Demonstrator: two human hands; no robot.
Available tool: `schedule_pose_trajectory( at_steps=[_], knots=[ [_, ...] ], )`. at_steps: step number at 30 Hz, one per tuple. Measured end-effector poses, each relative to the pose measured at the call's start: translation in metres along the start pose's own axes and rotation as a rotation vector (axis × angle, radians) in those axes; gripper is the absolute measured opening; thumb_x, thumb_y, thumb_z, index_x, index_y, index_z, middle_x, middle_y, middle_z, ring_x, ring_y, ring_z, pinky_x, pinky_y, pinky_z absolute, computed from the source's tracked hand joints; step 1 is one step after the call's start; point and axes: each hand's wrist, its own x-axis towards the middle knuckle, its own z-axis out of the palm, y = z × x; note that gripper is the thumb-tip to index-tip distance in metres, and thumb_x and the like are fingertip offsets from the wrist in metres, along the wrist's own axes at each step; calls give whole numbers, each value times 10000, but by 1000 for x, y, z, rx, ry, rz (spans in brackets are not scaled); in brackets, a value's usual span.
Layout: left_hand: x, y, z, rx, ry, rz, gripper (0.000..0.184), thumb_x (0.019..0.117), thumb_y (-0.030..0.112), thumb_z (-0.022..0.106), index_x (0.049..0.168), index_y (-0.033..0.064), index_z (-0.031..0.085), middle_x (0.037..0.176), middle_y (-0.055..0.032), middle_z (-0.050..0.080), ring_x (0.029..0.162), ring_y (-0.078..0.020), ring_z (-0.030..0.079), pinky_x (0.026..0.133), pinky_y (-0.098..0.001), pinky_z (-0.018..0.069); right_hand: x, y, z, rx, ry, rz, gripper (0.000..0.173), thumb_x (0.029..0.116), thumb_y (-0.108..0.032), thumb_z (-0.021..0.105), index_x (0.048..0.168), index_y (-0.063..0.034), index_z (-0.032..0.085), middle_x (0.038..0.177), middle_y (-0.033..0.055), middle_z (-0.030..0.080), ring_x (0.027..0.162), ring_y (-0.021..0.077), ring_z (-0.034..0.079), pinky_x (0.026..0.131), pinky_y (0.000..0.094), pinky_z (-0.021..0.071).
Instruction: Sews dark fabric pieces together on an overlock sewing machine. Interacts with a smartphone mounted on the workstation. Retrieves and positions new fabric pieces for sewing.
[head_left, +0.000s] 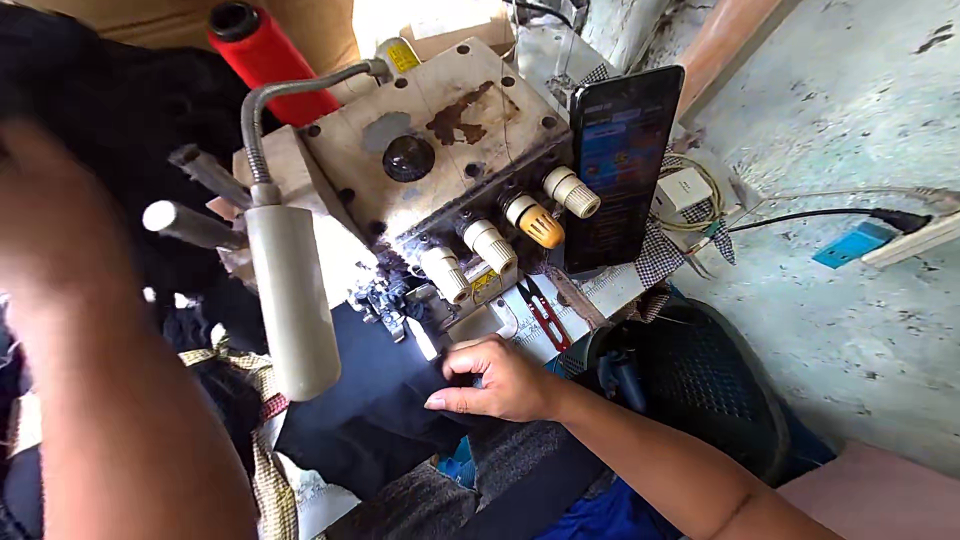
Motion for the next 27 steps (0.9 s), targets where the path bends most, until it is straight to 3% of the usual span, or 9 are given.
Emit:
schedule_pose_trajectory(
  at_steps=[2, 4, 6, 8, 12, 17, 20, 23, 27],
  knots=[
    [4, 5, 4, -10, -68, 100, 575, 1003, 373, 558, 1463, 33, 490, 1421, -328, 522, 1329, -525, 494, 1075, -710, 366, 0, -1, 3, 35, 33, 20, 263, 972, -184, 698, 835, 39, 668, 793, 88, 646, 759, 65, 592, 691, 212, 471],
    [-22, 16, -2, -81, -39, 196, 663, 955, 370, 647, 1491, 23, 469, 1470, -344, 461, 1369, -534, 433, 1108, -678, 343, -3, -3, 8, 56, 133, 13, 294, 995, -219, 678, 1028, 73, 683, 996, 131, 681, 883, 86, 656, 776, 240, 566],
    [-80, 36, -20, -157, -7, 174, 611, 999, 328, 603, 1477, -27, 467, 1469, -348, 461, 1373, -472, 458, 1122, -599, 382, -14, -6, 16, -61, 272, -28, 442, 986, -331, 688, 1133, 85, 669, 1170, 178, 662, 976, 124, 673, 802, 266, 596],
    [-149, 48, -38, -229, 40, 72, 531, 1049, 315, 561, 1435, -44, 497, 1388, -295, 536, 1242, -344, 569, 1017, -465, 494, -31, -12, 23, -301, 361, -16, 434, 941, -396, 737, 1041, 26, 706, 1150, 160, 665, 1004, 145, 654, 833, 261, 572],
    [-272, 61, -64, -350, 59, -1, 339, 1040, 158, 547, 1211, -129, 604, 1063, -206, 643, 890, -128, 630, 775, -251, 535, -86, -19, 27, -603, 392, 22, 208, 948, -244, 738, 902, -41, 734, 1127, 120, 702, 1141, 195, 644, 1012, 309, 532],
    [-356, 88, -71, -704, -206, -215, 284, 1071, 178, 490, 1066, -6, 707, 938, 7, 727, 826, -19, 688, 764, -204, 589, -141, -12, 10, -546, 245, 175, 233, 1019, -253, 627, 1048, -47, 732, 901, 51, 751, 845, 84, 717, 782, 271, 600],
    [-370, 119, -65, -1042, -462, -456, 368, 1094, 172, 414, 1173, -54, 693, 1003, -96, 784, 877, -182, 767, 793, -336, 644, -159, -19, 14, -645, 164, 130, 255, 1038, -260, 583, 947, -58, 710, 756, 48, 692, 688, 123, 676, 635, 311, 580],
    [-377, 144, -69, -1238, -558, -537, 360, 1046, 118, 517, 1313, -107, 604, 1095, -149, 770, 961, -237, 768, 867, -381, 643, -171, -58, 31, -738, 68, -50, 237, 1041, -208, 545, 879, -86, 667, 677, 20, 635, 597, 131, 631, 540, 301, 537],
    [-368, 158, -81, -1182, -557, -473, 234, 960, 55, 671, 1154, -74, 696, 962, -127, 789, 857, -212, 777, 794, -331, 655, -184, -72, 38, -807, -260, -37, 190, 1020, -191, 548, 917, -124, 692, 778, 21, 680, 698, 170, 682, 590, 338, 568]
  ],
)
